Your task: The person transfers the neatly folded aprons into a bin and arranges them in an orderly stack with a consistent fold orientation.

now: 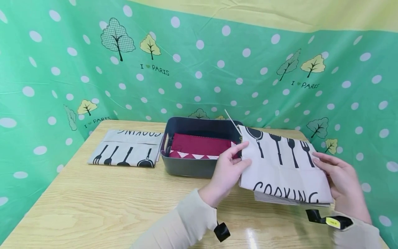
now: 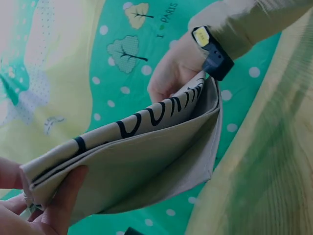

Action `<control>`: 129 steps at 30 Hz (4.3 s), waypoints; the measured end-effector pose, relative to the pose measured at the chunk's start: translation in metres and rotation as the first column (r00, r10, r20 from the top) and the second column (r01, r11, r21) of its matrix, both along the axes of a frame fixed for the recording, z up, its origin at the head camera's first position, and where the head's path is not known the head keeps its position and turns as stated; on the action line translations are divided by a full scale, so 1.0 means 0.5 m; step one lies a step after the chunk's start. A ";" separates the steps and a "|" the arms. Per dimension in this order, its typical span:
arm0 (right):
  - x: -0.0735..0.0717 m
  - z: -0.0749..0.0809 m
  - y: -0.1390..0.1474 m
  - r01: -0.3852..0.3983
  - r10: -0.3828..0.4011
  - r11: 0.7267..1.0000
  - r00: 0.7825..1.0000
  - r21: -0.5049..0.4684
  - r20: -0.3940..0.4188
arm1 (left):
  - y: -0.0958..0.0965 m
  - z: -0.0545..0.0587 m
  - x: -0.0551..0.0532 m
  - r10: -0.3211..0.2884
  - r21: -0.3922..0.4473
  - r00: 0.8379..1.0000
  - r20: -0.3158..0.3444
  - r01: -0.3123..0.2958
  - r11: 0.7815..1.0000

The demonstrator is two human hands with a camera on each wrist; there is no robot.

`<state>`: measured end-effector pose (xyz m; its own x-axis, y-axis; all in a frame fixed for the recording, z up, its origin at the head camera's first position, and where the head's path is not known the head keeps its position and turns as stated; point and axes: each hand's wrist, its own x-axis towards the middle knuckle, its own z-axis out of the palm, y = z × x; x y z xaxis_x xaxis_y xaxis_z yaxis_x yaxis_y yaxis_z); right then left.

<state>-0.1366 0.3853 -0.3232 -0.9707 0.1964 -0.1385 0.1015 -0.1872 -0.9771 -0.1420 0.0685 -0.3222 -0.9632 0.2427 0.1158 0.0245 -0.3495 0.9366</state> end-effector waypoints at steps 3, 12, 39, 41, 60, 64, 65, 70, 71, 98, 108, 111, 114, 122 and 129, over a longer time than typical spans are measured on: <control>-0.004 0.002 -0.012 -0.052 0.050 0.997 0.998 -0.053 -0.040 | -0.010 0.001 -0.006 0.011 0.037 1.000 0.013 -0.012 0.999; -0.012 0.001 -0.047 -0.238 0.228 0.968 0.968 -0.085 -0.104 | -0.045 0.011 -0.015 0.053 0.100 0.997 0.051 -0.057 0.993; -0.026 0.020 -0.130 -0.212 0.176 0.960 0.965 -0.184 -0.193 | -0.139 0.025 -0.037 0.132 0.125 0.983 0.125 -0.147 0.981; -0.029 0.021 -0.137 -0.213 0.181 0.961 0.967 -0.177 -0.179 | -0.147 0.026 -0.038 0.147 0.118 0.981 0.125 -0.162 0.980; -0.057 0.038 -0.192 -0.241 0.234 0.969 0.966 -0.053 -0.110 | -0.216 0.037 -0.060 0.261 -0.027 0.957 0.131 -0.259 0.965; -0.066 0.042 -0.203 -0.220 0.219 0.975 0.974 -0.012 -0.067 | -0.230 0.040 -0.065 0.265 -0.073 0.956 0.123 -0.257 0.964; -0.068 0.044 -0.206 -0.219 0.219 0.976 0.974 0.001 -0.060 | -0.233 0.041 -0.066 0.266 -0.086 0.956 0.120 -0.257 0.962; -0.080 0.051 -0.222 -0.236 0.238 0.971 0.970 0.041 -0.052 | -0.252 0.044 -0.071 0.276 -0.156 0.954 0.116 -0.257 0.954; -0.081 0.053 -0.225 -0.241 0.244 0.969 0.968 0.052 -0.053 | -0.256 0.045 -0.073 0.277 -0.172 0.954 0.113 -0.256 0.951; -0.146 0.114 -0.297 -0.279 0.274 0.903 0.960 0.328 0.064 | -0.324 0.077 -0.130 0.285 -0.460 0.955 0.087 -0.215 0.862; -0.175 0.131 -0.314 -0.272 0.255 0.841 0.962 0.468 0.101 | -0.336 0.084 -0.165 0.273 -0.487 0.958 0.091 -0.197 0.851; -0.187 0.134 -0.317 -0.267 0.244 0.833 0.963 0.485 0.110 | -0.337 0.087 -0.175 0.263 -0.497 0.961 0.086 -0.188 0.847; -0.199 0.136 -0.320 -0.261 0.229 0.827 0.965 0.498 0.125 | -0.338 0.092 -0.182 0.256 -0.507 0.964 0.072 -0.186 0.842; -0.233 0.132 -0.331 -0.230 0.191 0.840 0.973 0.492 0.129 | -0.346 0.100 -0.208 0.274 -0.531 0.961 0.049 -0.207 0.822; -0.250 0.122 -0.343 -0.220 0.181 0.848 0.975 0.483 0.126 | -0.352 0.100 -0.218 0.291 -0.552 0.954 0.069 -0.206 0.808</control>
